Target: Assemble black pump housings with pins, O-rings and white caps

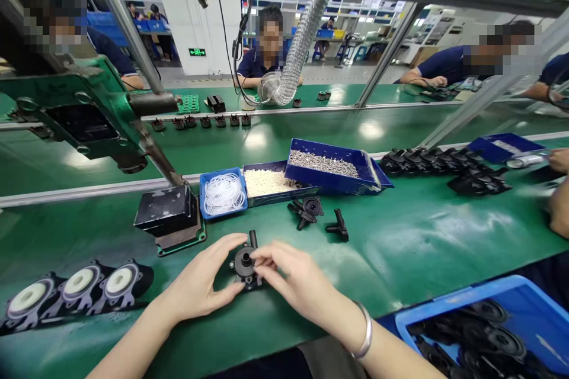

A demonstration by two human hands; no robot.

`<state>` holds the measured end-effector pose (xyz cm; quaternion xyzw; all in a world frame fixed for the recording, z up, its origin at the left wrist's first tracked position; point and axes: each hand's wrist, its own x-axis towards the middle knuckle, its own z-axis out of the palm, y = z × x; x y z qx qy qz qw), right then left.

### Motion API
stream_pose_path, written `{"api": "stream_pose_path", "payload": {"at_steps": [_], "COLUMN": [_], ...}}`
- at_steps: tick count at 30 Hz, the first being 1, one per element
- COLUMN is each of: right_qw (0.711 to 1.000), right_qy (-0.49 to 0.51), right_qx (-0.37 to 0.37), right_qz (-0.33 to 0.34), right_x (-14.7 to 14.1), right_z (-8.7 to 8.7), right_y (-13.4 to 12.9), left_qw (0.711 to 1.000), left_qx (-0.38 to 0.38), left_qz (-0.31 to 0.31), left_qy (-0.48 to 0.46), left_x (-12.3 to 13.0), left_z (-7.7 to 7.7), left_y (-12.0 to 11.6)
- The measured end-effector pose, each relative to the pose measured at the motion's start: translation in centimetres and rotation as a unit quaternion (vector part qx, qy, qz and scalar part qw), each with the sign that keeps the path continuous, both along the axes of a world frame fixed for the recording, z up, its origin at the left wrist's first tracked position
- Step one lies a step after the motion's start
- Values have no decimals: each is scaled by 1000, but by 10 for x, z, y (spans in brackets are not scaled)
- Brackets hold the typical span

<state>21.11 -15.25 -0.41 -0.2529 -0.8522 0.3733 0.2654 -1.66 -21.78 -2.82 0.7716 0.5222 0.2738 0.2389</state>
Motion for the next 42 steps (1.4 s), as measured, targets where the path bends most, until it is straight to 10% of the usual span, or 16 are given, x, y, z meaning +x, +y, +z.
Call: {"api": "stream_pose_path", "payload": {"at_steps": [10, 27, 42], "right_qw": [950, 965, 948], "right_qy": [-143, -130, -167], "right_qx": [260, 208, 270], "right_qz": [101, 93, 30], "right_x": [-7, -6, 8], "right_z": [4, 8, -33], "right_y": [-15, -17, -31], "left_qw": [995, 994, 993], "left_qx": [-34, -26, -31], "left_qz": [-19, -16, 0], "left_qy": [-91, -107, -110], "left_x": [7, 6, 8], "left_z": [-27, -28, -33], "left_y": [-2, -2, -4]}}
